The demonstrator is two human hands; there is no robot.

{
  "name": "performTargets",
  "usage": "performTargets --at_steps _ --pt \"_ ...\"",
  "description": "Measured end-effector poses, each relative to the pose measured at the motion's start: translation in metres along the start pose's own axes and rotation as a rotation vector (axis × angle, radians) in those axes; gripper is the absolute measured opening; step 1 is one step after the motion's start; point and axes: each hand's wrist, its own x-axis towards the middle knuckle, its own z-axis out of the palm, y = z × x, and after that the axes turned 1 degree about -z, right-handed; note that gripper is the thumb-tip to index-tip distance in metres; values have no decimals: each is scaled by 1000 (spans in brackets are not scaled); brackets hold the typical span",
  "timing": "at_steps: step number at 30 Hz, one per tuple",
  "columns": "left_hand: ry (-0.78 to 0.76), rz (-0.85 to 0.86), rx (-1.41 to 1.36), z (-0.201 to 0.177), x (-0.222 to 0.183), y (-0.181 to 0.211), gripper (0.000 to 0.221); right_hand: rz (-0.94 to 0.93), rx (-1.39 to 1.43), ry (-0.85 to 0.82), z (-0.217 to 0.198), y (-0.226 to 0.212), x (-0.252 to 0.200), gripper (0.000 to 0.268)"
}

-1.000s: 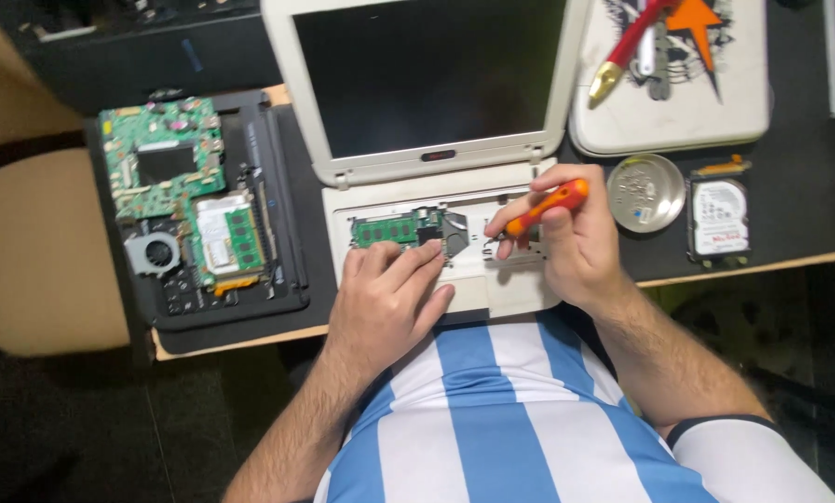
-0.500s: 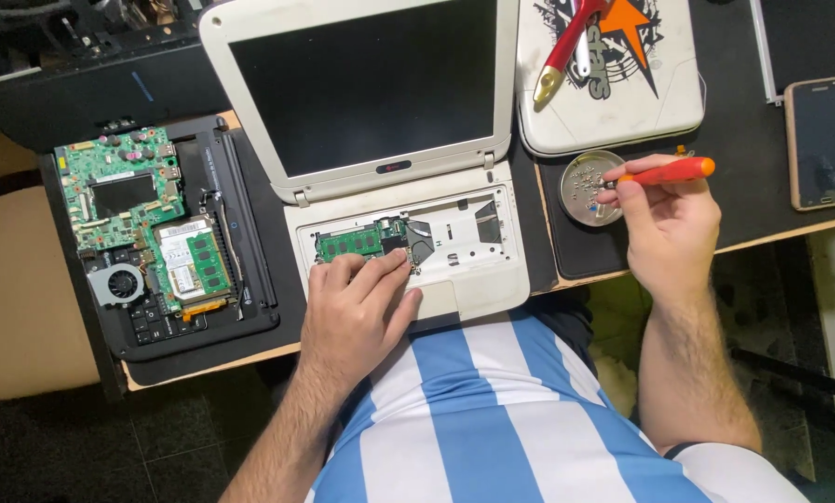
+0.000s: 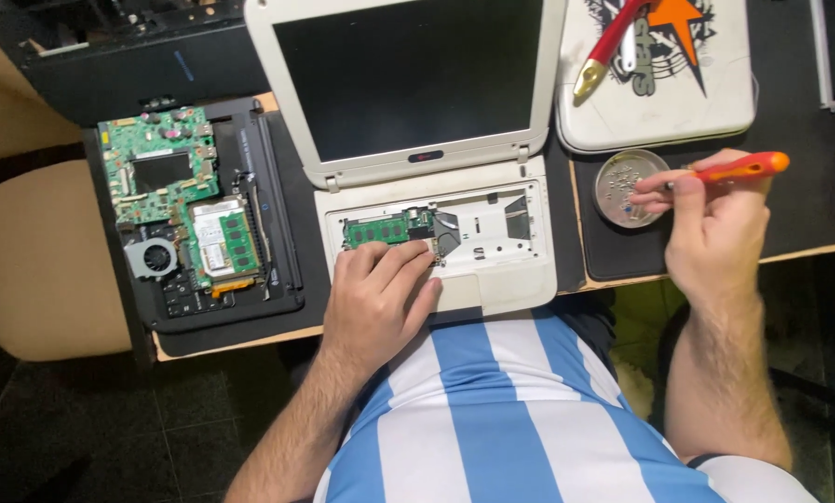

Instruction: Disassembling a laptop to extract the internal hard drive using a screwdriver.

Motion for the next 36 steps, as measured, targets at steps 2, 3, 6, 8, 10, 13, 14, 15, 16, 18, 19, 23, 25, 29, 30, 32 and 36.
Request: performTargets --at_steps 2,3,6,8,10,13,14,15,16,18,19,23,25,29,30,32,36 --pt "1 -24 -5 1 -3 0 28 -39 -20 -11 -1 4 -3 13" --pt "1 -43 -15 2 -3 -1 28 -76 -44 -17 -2 6 -4 19" --pt "-22 -99 -49 0 1 1 29 -113 -3 -78 13 -1 -8 28" --pt "-86 -111 -24 -4 10 -1 30 -103 72 -156 37 -17 -11 39" --pt "-148 -120 1 -8 22 -3 30 -95 145 -232 61 -36 -15 52" --pt "-204 -62 103 -15 43 -7 24 -78 217 -335 94 -51 -24 45" --pt "-245 -8 120 -18 50 -9 16 -96 245 -366 103 -45 -28 34" --pt "-287 46 137 -22 57 -12 9 -113 274 -397 112 -39 -32 25" --pt "-287 47 137 -20 60 -14 9 -113 274 -396 115 -34 -31 25" --pt "-307 154 184 -15 65 -18 10 -92 314 -462 121 -22 -32 19" --pt "-308 153 182 -16 70 -19 10 -91 314 -462 121 -21 -30 19" --pt "-343 245 224 -9 82 -20 13 -86 312 -498 121 -12 -29 17" --pt "-353 273 267 -4 86 -20 13 -87 313 -508 120 -6 -31 17" --pt "-390 290 301 1 97 -16 11 -91 316 -496 118 0 -28 17" --pt "-396 303 306 2 100 -16 10 -94 318 -497 118 -1 -27 17" --pt "-420 303 303 2 106 -16 9 -87 319 -503 119 -3 -28 17" --pt "-538 318 280 3 119 -18 4 -87 324 -501 120 -7 -26 15"
